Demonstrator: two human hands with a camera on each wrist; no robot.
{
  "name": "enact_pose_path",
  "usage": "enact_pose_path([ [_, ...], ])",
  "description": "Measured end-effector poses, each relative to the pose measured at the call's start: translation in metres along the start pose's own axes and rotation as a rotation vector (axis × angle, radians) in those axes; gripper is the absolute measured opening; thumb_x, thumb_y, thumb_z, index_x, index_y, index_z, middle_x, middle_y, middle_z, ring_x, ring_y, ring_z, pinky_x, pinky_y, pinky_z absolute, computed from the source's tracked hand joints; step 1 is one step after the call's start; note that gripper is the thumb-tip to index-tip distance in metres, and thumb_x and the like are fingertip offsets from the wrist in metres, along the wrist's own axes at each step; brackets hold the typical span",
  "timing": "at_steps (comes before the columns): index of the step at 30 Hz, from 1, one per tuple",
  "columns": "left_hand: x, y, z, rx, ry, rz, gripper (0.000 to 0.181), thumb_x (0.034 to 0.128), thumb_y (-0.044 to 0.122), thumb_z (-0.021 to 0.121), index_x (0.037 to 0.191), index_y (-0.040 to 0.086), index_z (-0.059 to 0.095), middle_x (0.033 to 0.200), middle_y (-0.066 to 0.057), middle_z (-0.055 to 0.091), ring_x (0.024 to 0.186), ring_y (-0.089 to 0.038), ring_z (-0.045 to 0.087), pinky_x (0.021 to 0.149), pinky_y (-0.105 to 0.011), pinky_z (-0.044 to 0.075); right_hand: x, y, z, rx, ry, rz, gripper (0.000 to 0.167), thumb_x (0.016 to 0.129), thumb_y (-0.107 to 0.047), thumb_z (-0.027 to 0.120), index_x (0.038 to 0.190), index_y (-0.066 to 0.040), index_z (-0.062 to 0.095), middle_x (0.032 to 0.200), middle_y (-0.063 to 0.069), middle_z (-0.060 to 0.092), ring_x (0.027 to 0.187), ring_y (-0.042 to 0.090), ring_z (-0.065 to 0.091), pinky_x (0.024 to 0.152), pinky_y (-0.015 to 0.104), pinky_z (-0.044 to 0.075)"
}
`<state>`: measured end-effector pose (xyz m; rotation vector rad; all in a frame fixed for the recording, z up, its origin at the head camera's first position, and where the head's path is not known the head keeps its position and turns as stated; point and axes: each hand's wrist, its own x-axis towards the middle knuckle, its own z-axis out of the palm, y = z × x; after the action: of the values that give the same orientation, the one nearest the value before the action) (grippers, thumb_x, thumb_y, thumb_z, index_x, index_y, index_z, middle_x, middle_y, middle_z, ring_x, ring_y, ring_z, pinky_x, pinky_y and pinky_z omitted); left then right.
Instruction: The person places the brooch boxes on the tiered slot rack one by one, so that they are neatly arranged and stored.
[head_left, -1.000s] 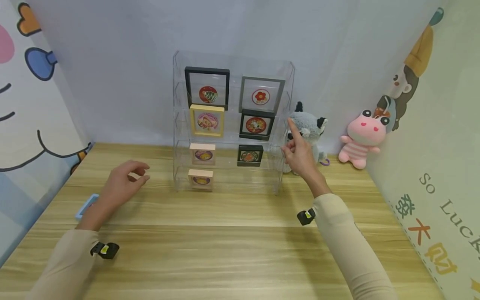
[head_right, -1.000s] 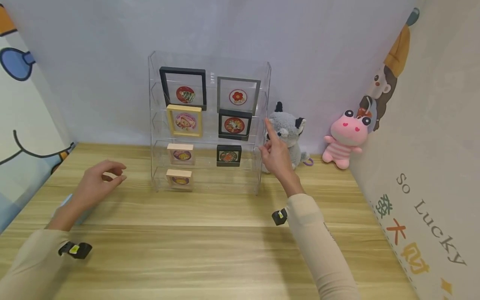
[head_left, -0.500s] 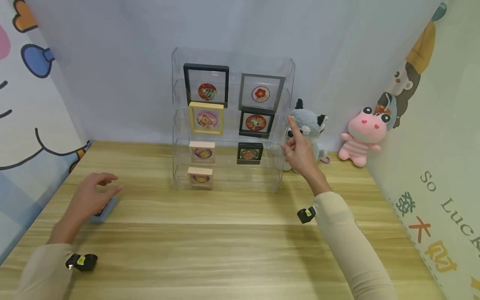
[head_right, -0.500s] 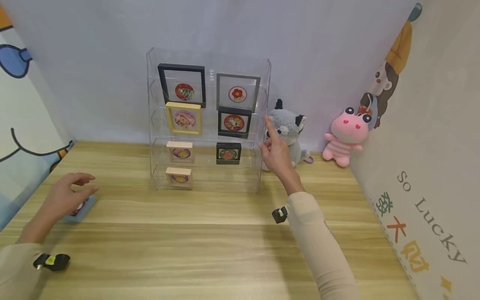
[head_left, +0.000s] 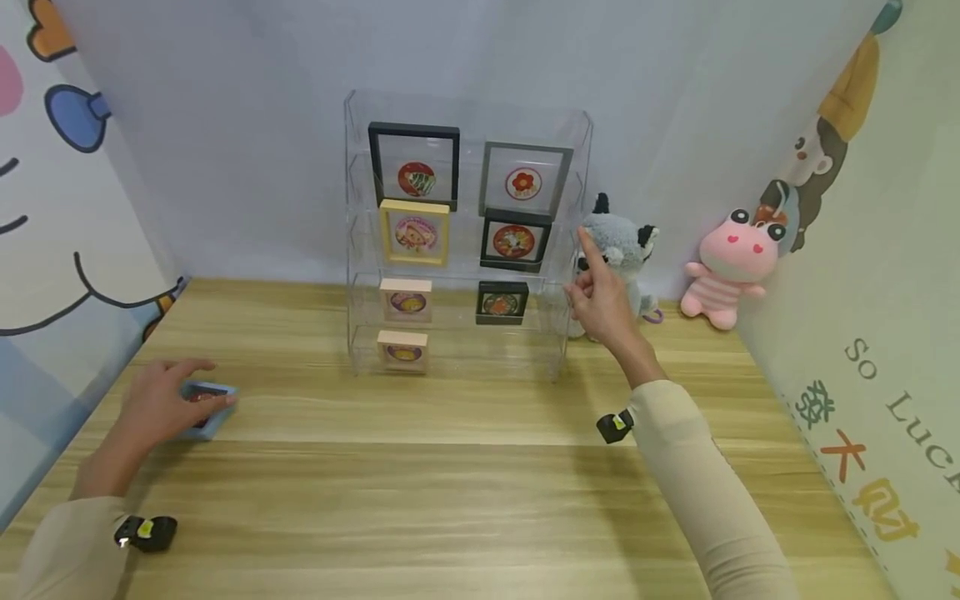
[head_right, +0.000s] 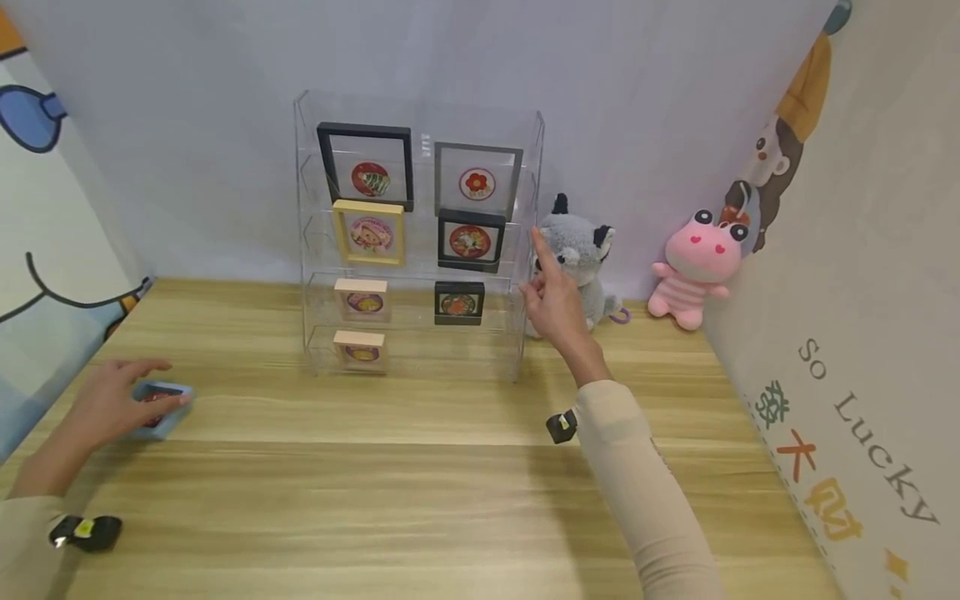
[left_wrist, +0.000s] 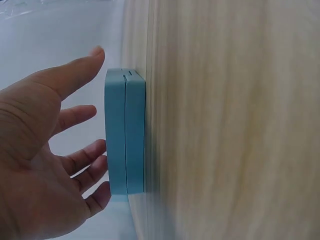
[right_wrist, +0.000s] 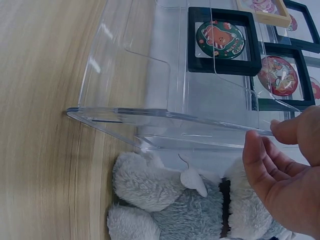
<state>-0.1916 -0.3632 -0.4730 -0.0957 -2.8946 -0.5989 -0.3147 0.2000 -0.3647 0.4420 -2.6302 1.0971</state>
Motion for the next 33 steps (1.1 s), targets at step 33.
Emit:
enact_pose_path([
  [33, -0.008, -0.007, -0.013, 0.078, -0.275, -0.195, 0.104, 0.079, 0.064, 0.073, 0.133, -0.02, 0.043, 0.109, -0.041, 0.056, 0.089, -0.047, 0.057, 0.067, -0.052, 0.047, -0.001, -0.001, 0.001, 0.005, -0.025, 0.013, 0.082, 0.099, -0.002, 0.057, 0.161, -0.034, 0.013, 0.084, 0.015, 0.061, 0.063, 0.023, 0.062, 0.059, 0.035, 0.055],
])
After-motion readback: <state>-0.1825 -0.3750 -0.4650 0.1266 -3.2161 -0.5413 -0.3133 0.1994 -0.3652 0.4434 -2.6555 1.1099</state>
